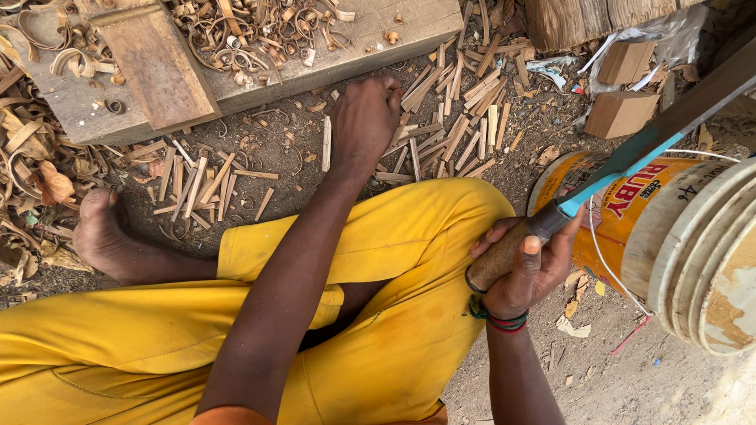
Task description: The person shapes wood pieces using a chisel and a wooden block for support. They handle small wood strips, carving and shaving them while sitting on the ground surrounded by wood shavings.
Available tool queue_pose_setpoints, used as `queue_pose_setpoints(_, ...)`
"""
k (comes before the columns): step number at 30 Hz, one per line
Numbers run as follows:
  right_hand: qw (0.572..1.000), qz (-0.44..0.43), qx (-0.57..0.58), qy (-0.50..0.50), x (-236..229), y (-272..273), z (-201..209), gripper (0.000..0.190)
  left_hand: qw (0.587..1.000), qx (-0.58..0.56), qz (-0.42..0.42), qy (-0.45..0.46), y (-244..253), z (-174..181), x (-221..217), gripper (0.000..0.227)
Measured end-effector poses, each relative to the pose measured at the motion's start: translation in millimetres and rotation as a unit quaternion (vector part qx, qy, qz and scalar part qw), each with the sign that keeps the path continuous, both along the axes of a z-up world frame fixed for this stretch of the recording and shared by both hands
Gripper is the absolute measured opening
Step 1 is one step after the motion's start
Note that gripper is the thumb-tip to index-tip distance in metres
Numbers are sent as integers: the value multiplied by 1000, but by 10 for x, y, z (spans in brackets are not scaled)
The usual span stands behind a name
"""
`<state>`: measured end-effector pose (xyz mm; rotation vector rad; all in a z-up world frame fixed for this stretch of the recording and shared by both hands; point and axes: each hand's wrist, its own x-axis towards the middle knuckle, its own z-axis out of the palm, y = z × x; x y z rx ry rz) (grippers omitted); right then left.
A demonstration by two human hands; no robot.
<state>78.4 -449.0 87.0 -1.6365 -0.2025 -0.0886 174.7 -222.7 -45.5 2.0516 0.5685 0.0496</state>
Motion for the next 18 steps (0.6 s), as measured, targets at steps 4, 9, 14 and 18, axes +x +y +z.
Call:
queue_pose_setpoints(4, 1000, -7, 7, 6, -8, 15, 3, 85, 997, 70, -2, -44, -133, -124, 230, 8)
queue_pose_setpoints(9, 1000, -8, 13, 9, 12, 31, 12, 88, 993, 98, -52, 46, -279, -328, 463, 10)
queue_pose_setpoints(14, 1000, -15, 6, 13, 14, 31, 0, 88, 989, 121, -62, 55, -367, -495, 494, 8)
queue_pose_setpoints(18, 1000, -11, 12, 14, 8, 29, -14, 89, 993, 100, -51, 41, -390, -511, 468, 11)
